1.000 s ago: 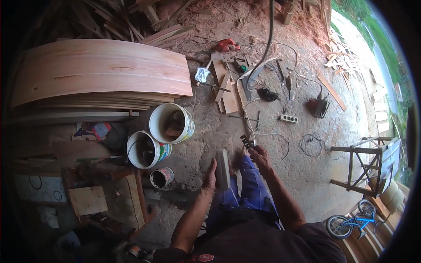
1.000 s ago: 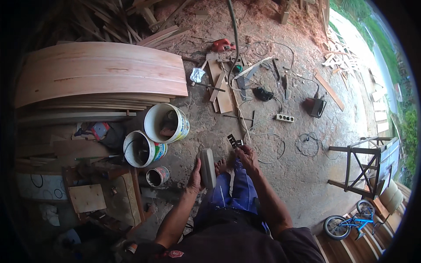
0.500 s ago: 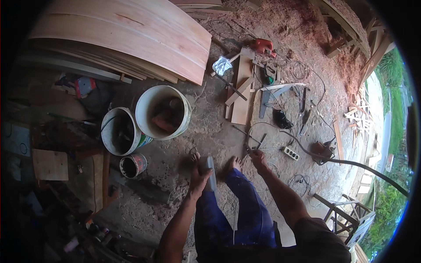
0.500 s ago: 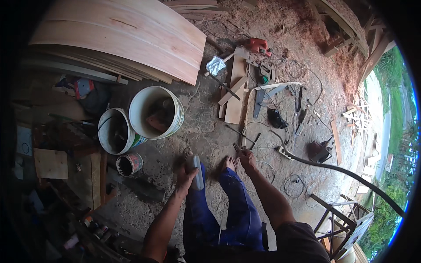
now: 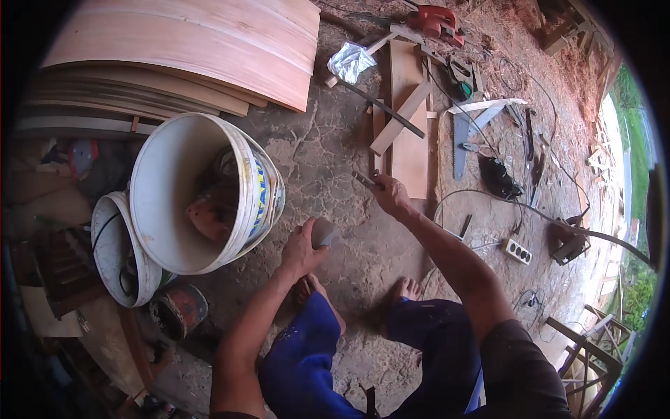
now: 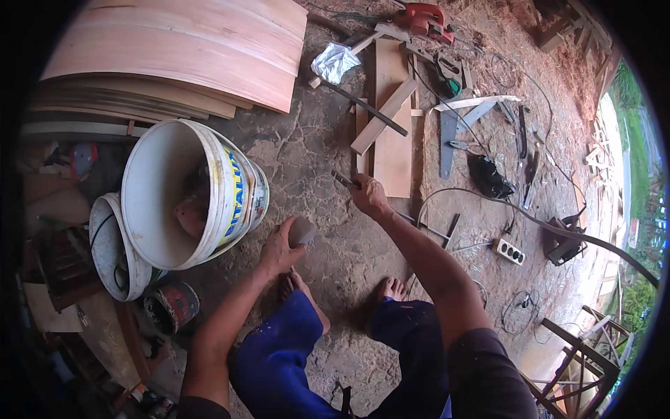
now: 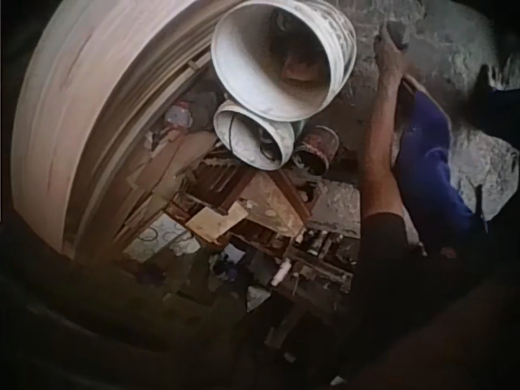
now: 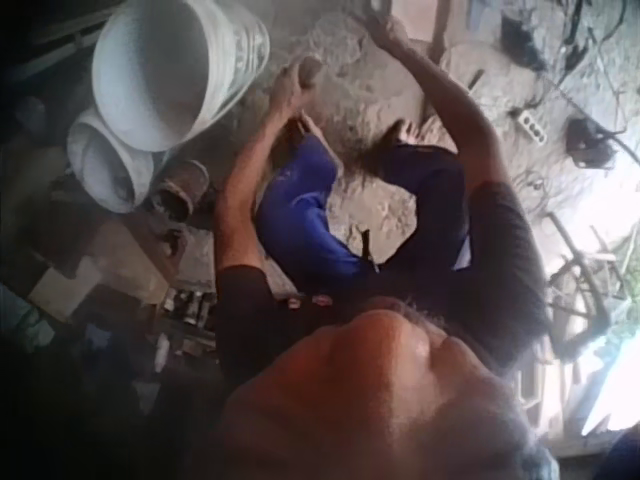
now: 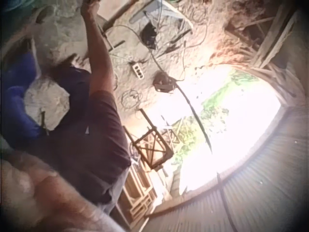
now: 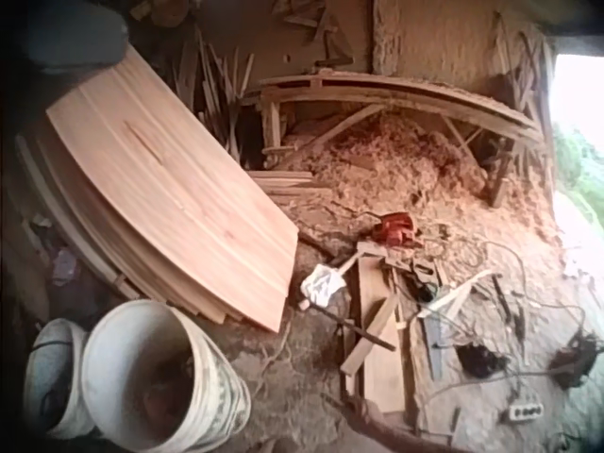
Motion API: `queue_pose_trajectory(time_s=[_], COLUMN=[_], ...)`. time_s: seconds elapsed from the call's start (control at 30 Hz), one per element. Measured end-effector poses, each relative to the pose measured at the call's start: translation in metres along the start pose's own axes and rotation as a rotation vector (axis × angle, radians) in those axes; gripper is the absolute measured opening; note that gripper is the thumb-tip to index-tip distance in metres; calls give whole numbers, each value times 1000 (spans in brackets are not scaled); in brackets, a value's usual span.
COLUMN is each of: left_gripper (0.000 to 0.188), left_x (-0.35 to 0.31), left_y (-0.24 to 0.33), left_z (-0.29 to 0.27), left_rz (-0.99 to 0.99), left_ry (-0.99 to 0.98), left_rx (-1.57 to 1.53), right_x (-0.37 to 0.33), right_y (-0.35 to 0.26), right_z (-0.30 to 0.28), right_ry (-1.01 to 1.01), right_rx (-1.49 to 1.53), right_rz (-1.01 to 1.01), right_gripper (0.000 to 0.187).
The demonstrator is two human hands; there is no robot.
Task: The person moves a small metal object from a wooden bench to the floor. They then sit cross-legged and assemble a red electric planer by inserting a metal rod into its handle and tightening it.
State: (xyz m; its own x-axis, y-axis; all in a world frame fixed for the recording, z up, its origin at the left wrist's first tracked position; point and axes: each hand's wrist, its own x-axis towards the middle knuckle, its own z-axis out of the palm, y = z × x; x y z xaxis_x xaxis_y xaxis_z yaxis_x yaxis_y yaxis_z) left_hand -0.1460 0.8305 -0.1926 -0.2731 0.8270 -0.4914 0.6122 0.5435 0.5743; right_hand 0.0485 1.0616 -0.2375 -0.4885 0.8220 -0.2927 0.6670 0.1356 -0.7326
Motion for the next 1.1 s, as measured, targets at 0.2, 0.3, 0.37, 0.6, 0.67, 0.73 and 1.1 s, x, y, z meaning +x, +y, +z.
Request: queue_pose_trajectory(time_s=[0.2, 0.3, 0.37, 0.6, 0.67, 0.73, 1.1], left_gripper=[89, 80, 70, 25, 23, 25, 24], left_x=[60, 79, 98, 150, 153, 155, 176], left_y=[-38, -34, -21, 42, 53, 61, 19], left_z=[22, 25, 26, 44, 47, 48, 51], left_rz=[117, 360, 243, -21, 82, 109, 80], left_ry=[65, 281, 223, -32, -113, -153, -218], left_rx=[100, 295, -166, -1622, -1655, -1713, -1963], right_x=[61, 77, 78, 49, 38, 27, 55], right_y=[23, 18, 7, -11, -11, -14, -16], right_z=[33, 31, 26, 9, 5, 2, -42], right_ry=[-16, -84, -140, -173, -116, -103, 9], right_rx=[70, 39, 58, 202, 28, -54, -267], right_rz=[-134, -145, -18, -284, -466, -563, -484], right_gripper=[26, 26, 26, 29, 31, 34, 41])
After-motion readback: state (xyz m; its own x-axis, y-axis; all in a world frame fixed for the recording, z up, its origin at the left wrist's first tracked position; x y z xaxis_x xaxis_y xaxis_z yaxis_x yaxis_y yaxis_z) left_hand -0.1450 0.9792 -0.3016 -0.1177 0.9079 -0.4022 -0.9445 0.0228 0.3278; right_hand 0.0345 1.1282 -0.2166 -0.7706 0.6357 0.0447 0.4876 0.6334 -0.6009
